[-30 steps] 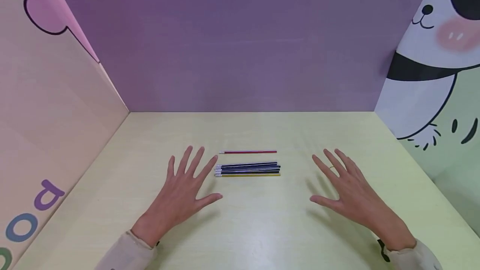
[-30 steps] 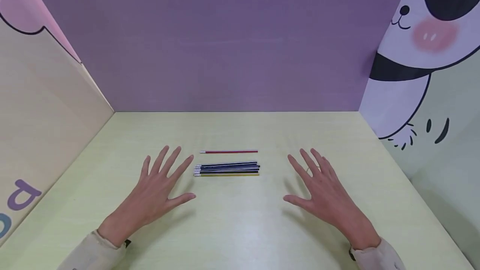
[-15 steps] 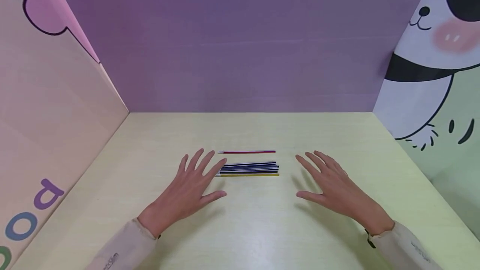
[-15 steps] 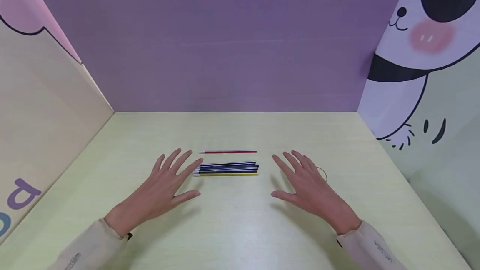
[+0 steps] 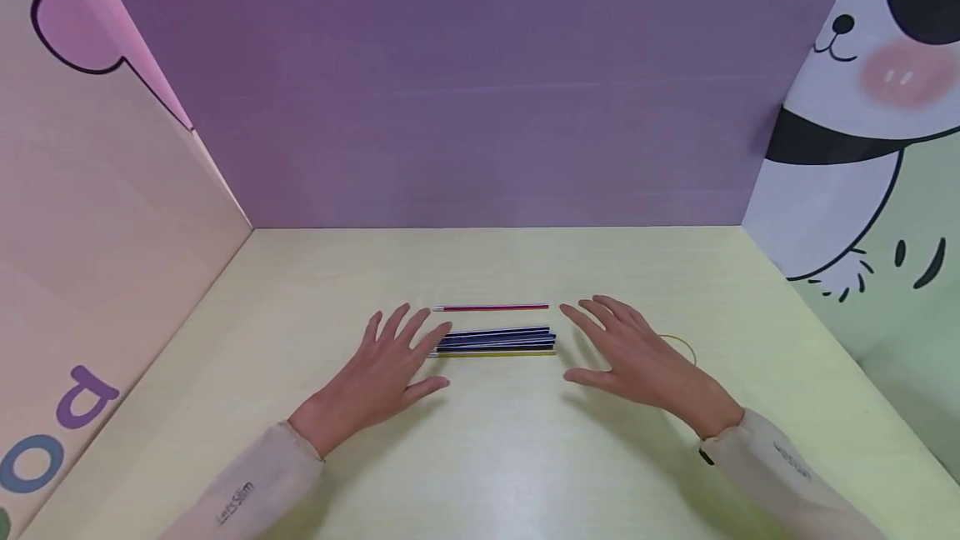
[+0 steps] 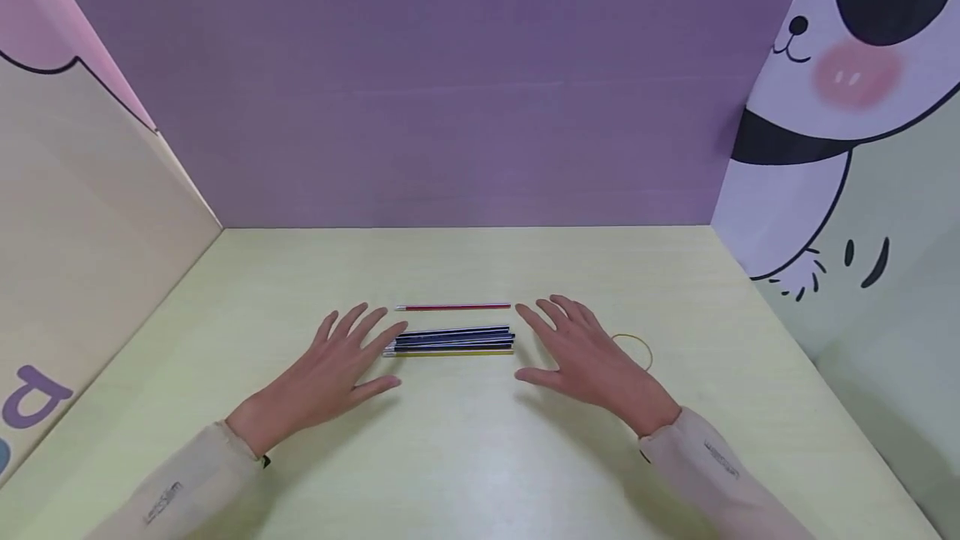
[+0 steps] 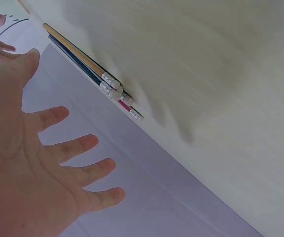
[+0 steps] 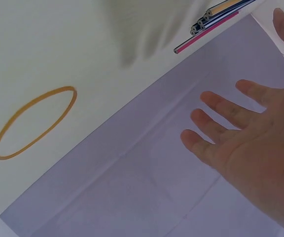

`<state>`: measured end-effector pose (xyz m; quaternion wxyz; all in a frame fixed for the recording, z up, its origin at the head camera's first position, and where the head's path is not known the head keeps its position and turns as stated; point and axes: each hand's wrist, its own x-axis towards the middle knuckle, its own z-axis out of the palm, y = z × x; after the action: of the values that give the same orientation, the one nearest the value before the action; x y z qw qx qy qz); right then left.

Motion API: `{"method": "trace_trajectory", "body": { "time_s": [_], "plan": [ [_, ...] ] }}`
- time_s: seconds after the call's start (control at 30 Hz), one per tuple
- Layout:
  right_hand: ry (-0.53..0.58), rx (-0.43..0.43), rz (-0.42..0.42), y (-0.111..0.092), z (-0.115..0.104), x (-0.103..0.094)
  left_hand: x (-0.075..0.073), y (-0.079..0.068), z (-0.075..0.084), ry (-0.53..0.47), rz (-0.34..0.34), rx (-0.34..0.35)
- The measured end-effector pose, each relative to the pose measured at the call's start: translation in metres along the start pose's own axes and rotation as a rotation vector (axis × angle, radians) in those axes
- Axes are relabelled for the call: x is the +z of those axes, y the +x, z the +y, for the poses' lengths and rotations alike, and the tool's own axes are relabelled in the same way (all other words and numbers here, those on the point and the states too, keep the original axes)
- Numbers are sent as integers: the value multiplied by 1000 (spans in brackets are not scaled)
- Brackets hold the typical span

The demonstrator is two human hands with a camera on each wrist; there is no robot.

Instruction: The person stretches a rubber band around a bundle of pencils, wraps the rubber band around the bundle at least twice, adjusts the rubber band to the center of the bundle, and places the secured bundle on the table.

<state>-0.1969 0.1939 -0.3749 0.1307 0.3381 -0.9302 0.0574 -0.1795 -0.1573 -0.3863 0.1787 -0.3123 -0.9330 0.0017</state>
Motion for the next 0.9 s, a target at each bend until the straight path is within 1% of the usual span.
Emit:
{"method": "trace_trajectory", "body": {
  "time_s": [0.1,0.27,0.47,0.63,0.9],
  "plan": [
    [6,11,-13,5,-1,2,0,5,-2,-12,-19,0],
    [20,10,-42,13,-1,7,-1,12,-4,-43,-85,-12],
    [18,-7,-65,23,-1,13,4,20,-9,-52,-129,3],
    [34,-12,-103,31,-3,16,7,23,-16,-71,-154,28],
    [62,-4,-157,42,-6,23,8,27,-22,-87,-149,59]
  ]
}}
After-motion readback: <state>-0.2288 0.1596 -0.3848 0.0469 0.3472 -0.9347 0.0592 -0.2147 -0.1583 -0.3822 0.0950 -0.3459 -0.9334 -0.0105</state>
